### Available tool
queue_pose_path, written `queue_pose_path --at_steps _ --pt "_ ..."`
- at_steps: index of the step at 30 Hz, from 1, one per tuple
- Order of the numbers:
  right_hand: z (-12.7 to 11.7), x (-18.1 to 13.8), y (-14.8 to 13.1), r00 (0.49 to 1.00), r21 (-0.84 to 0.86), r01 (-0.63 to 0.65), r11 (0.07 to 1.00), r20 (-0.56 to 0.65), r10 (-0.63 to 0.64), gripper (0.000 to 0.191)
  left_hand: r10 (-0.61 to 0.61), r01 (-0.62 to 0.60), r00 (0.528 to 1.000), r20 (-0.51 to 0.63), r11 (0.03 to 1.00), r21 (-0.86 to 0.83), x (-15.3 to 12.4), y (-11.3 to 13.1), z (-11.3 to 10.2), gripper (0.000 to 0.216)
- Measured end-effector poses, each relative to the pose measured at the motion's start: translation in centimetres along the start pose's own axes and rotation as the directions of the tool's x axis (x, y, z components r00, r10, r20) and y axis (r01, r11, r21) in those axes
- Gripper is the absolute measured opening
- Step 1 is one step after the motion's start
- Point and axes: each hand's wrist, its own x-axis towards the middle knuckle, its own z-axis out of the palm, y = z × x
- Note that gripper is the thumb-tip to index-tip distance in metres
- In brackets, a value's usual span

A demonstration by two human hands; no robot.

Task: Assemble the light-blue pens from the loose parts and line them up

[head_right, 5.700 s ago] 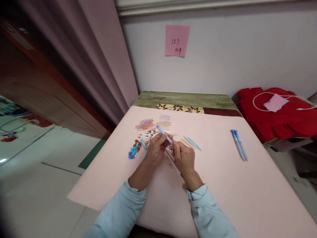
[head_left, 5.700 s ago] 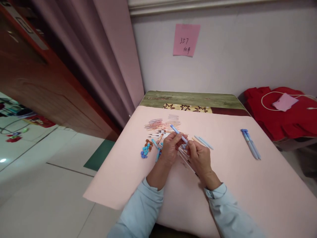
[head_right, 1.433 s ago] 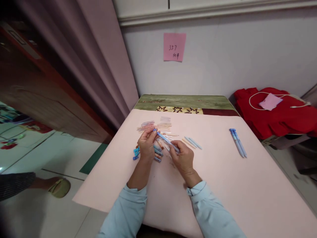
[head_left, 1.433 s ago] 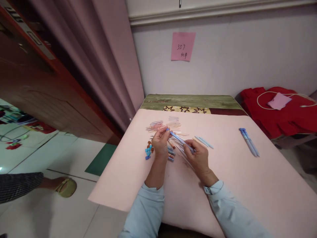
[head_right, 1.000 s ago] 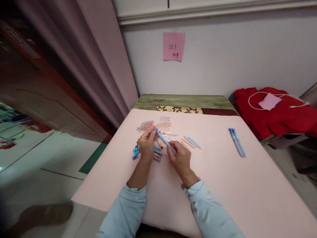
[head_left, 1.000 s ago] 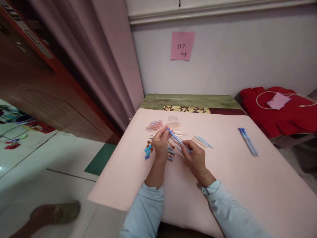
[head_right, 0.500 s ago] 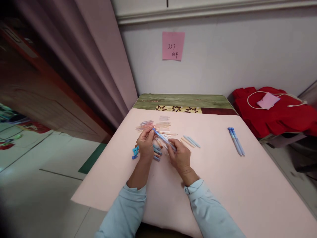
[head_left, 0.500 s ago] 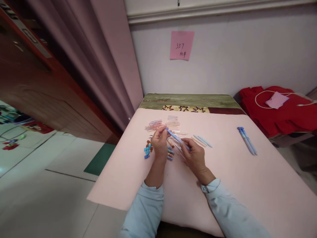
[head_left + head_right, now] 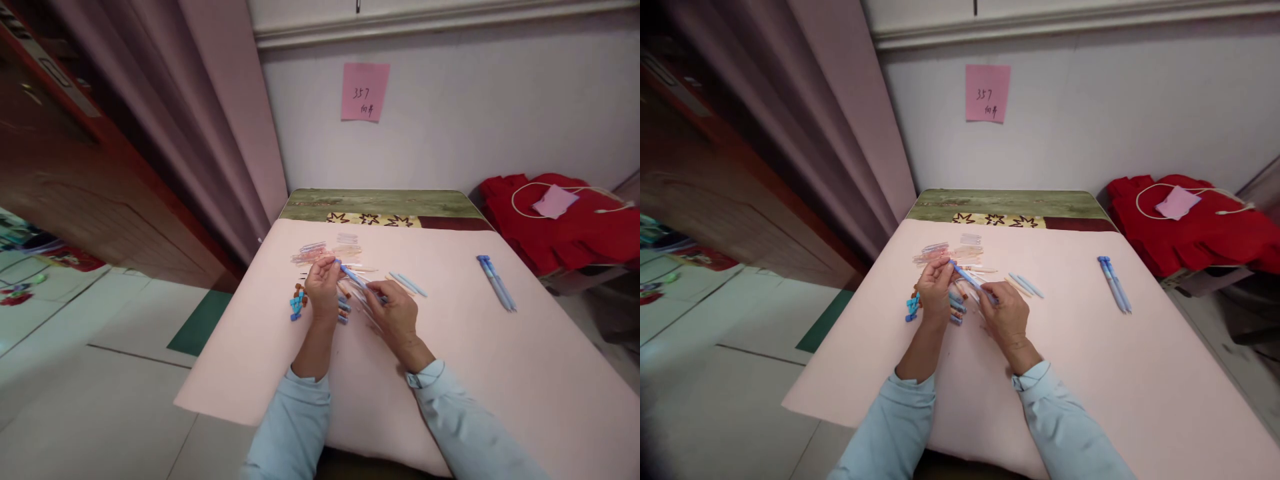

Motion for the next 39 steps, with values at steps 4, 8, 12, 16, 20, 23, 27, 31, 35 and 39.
queue_pose_path --at_steps 4,8,12,16,20,23,27,31,35,39 --pt "-0.1 0.1 -0.4 1.000 0.048 0.008 0.999 -0.028 -0.006 0.015 -0.026 0.026 1.000 0.003 0.999 -0.030 -0.1 0.5 0.1 0.042" --pt "-1.7 1.0 -0.1 0.990 0.168 -0.086 0.982 -0.094 0.102 0.018 -0.052 0.052 0.999 0.013 0.998 -0.017 -0.2 1.3 0.4 0.045" --pt "-6.4 2.8 4.2 0.921 0.217 -0.239 0.947 -0.259 0.292 0.027 -0.096 0.095 0.995 0.039 0.995 0.029 0.0 1.5 0.7 0.044" --pt "-13.2 3.2 11.4 0.803 0.104 -0.434 0.895 -0.405 0.436 0.039 -0.110 0.108 0.993 0.053 0.994 0.032 0.0 1.7 0.9 0.043" --pt "-18.0 2.7 17.0 0.706 -0.180 -0.675 0.716 -0.441 0.555 0.039 -0.104 0.102 0.993 0.048 0.994 0.039 -0.1 2.0 1.1 0.040" --pt "-18.9 2.5 19.0 0.715 -0.306 -0.696 0.649 -0.378 0.589 0.038 -0.094 0.092 0.995 0.039 0.995 0.043 -0.1 2.0 1.1 0.039" --pt "-18.4 3.1 20.2 0.716 -0.381 -0.697 0.607 -0.338 0.610 0.037 -0.089 0.087 0.996 0.021 0.995 0.053 0.2 1.7 0.8 0.038" --pt "-18.1 3.7 20.7 0.706 -0.414 -0.704 0.577 -0.319 0.632 0.036 -0.092 0.091 0.996 0.019 0.994 0.057 0.2 1.5 0.6 0.039" --pt "-18.1 3.9 20.9 0.701 -0.418 -0.708 0.569 -0.318 0.638 0.038 -0.097 0.093 0.994 0.041 0.992 0.088 0.1 1.4 0.7 0.040" --pt "-17.8 4.0 20.9 0.700 -0.421 -0.710 0.565 -0.330 0.633 0.041 -0.101 0.095 0.994 0.043 0.990 0.108 0.0 1.3 0.7 0.041"
